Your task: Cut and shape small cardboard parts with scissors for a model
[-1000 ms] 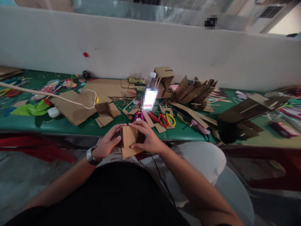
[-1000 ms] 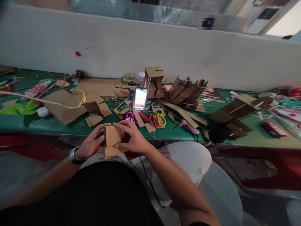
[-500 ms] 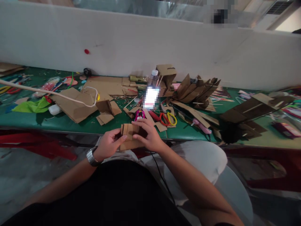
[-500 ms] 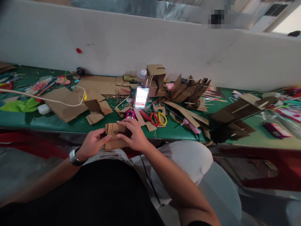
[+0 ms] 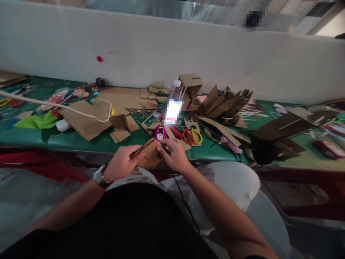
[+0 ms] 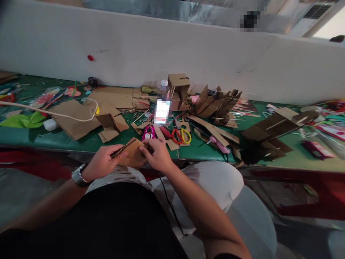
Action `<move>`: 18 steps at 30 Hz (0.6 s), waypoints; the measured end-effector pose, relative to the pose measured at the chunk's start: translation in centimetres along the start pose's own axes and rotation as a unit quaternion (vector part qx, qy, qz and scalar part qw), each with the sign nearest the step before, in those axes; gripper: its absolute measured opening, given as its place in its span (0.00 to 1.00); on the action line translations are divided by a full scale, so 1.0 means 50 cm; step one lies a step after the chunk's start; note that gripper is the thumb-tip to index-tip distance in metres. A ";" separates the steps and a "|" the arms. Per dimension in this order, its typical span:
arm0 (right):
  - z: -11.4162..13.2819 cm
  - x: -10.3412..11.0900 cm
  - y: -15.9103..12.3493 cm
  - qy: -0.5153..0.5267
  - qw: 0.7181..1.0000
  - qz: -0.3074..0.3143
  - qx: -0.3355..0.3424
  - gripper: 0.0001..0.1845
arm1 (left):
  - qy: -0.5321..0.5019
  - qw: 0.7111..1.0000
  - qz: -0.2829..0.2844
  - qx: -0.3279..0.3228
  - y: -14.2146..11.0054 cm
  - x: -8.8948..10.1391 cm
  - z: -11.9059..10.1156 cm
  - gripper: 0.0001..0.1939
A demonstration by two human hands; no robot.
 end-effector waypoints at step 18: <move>0.007 -0.049 -0.037 0.106 0.993 0.037 0.038 0.28 | 0.044 0.993 0.002 -0.113 0.016 0.047 -0.079 0.12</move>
Point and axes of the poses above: each hand's wrist, its own y-axis towards the middle knuckle, its own x-axis out of the back of the hand, z = x × y, the point moved 5 cm from there along y, towards the middle knuckle, and after that the axes turned 3 degrees about z, right-handed, at the moved point
